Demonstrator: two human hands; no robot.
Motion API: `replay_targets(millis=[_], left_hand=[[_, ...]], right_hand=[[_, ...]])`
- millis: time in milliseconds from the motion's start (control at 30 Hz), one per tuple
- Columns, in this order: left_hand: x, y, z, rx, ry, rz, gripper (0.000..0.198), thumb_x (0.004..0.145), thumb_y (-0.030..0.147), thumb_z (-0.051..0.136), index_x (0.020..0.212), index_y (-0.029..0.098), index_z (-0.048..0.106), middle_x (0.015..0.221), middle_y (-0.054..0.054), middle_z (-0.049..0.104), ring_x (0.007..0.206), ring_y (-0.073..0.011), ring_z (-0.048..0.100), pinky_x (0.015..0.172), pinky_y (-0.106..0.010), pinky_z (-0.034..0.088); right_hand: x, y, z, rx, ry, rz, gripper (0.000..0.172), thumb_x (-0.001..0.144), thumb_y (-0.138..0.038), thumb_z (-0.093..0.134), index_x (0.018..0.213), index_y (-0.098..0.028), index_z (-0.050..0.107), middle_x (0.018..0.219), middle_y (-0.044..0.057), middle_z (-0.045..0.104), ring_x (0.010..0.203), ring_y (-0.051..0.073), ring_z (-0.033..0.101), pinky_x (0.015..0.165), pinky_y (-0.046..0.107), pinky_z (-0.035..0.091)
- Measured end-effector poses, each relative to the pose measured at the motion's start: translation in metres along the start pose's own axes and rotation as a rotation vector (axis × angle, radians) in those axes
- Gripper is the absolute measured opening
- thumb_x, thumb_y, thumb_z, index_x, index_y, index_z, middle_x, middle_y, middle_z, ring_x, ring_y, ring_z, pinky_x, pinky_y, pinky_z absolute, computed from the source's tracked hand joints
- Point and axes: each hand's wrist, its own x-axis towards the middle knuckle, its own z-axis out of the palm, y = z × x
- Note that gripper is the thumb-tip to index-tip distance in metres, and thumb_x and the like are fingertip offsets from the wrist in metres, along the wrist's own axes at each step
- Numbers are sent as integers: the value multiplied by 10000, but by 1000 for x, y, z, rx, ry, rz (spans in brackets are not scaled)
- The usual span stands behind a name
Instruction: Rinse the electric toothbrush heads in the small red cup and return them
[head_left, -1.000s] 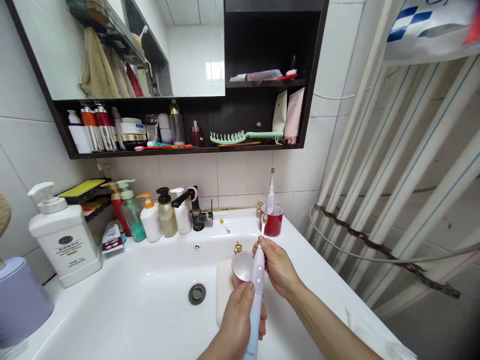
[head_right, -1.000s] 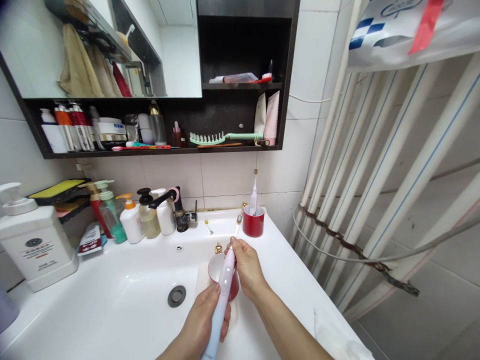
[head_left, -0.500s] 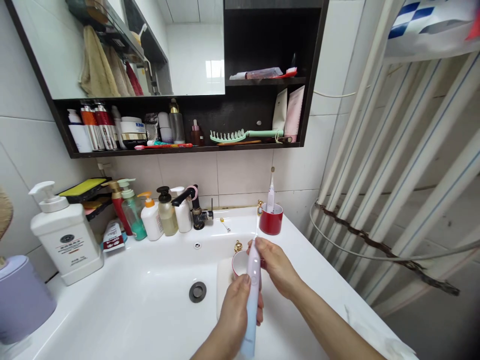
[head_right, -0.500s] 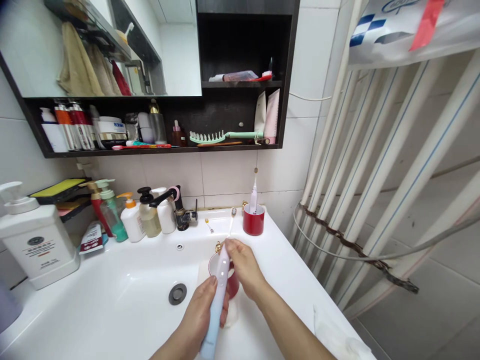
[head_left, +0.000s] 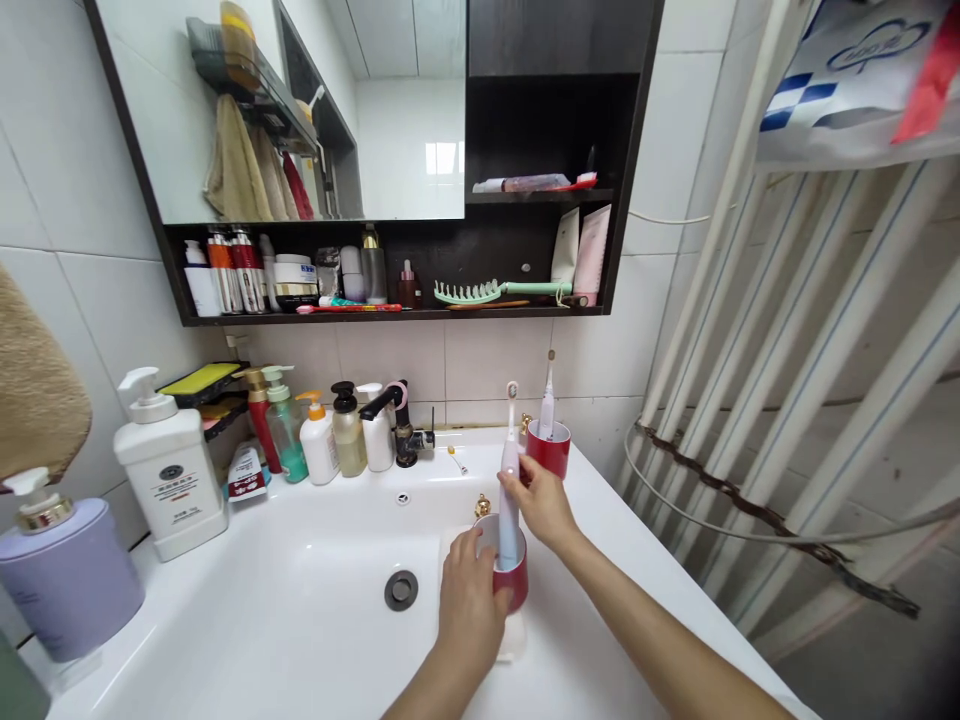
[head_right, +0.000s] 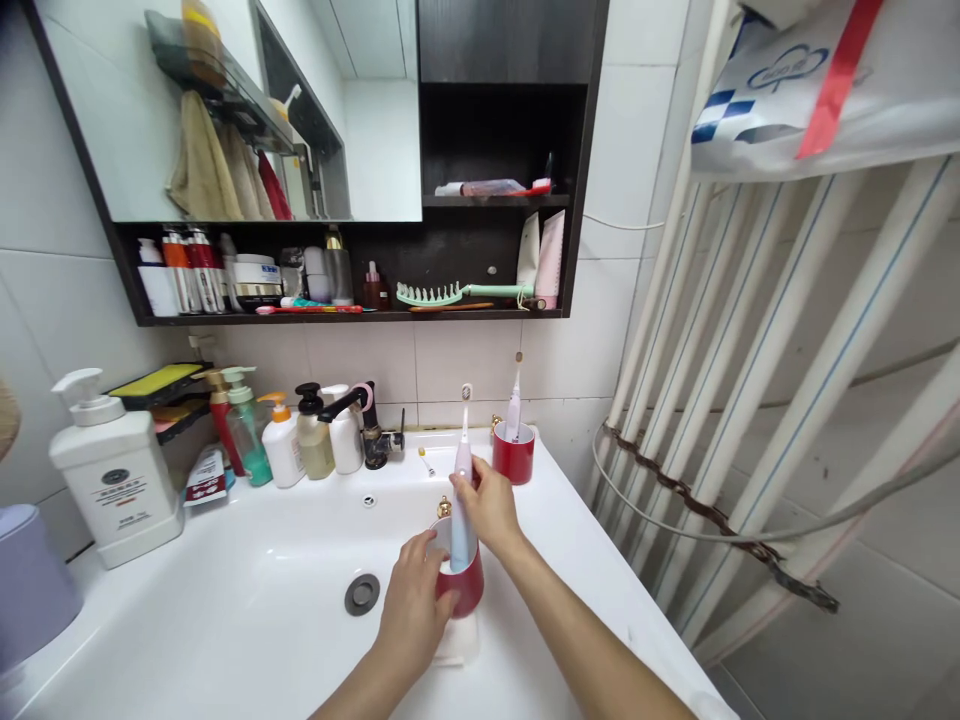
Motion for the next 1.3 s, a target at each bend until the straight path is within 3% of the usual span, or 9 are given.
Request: replay_targets(millis=[267, 533, 800, 1100, 1300], left_hand=[[26, 2, 0, 154, -42, 63, 251, 575, 125, 415, 784, 154, 552, 1021, -84, 451, 991, -224, 301, 769, -301, 312], [97, 19, -3, 257, 3, 104, 198, 601, 174, 449, 771, 163, 550, 1030, -44, 438, 1000, -195, 283, 809, -278, 296], [152, 14, 5, 345, 18, 86, 172, 617, 208, 461, 769, 182, 538, 1036, -43, 425, 997, -196, 284, 772, -299, 320], [171, 9, 18, 316, 11, 52, 236, 641, 196, 418, 862, 175, 498, 1013, -59, 438, 1012, -194, 280, 798, -299, 301], [164, 10, 7, 217, 11, 46, 415, 582, 129, 468, 990, 171, 408, 1168, -68, 309, 1033, -197, 291, 834, -312, 264]], right_hand=[[-1, 12, 13, -329, -75, -16, 134, 625, -286, 434, 693, -204, 517, 593, 11, 565, 544, 141, 485, 506, 231, 321], [64, 15, 4, -508, -20, 21, 168, 643, -289, 422, 666, -168, 537, 589, 33, 573, 546, 133, 490, 486, 211, 297], [119, 27, 13, -621, 22, 92, 209, 654, -282, 420, 748, -143, 545, 694, 66, 597, 644, 144, 518, 531, 211, 309], [140, 46, 26, -647, 19, 173, 225, 646, -268, 432, 791, -140, 547, 733, 88, 603, 707, 166, 530, 560, 219, 326], [134, 40, 22, -592, 34, 153, 338, 616, -241, 469, 926, -109, 493, 819, 119, 582, 770, 186, 515, 622, 240, 335]])
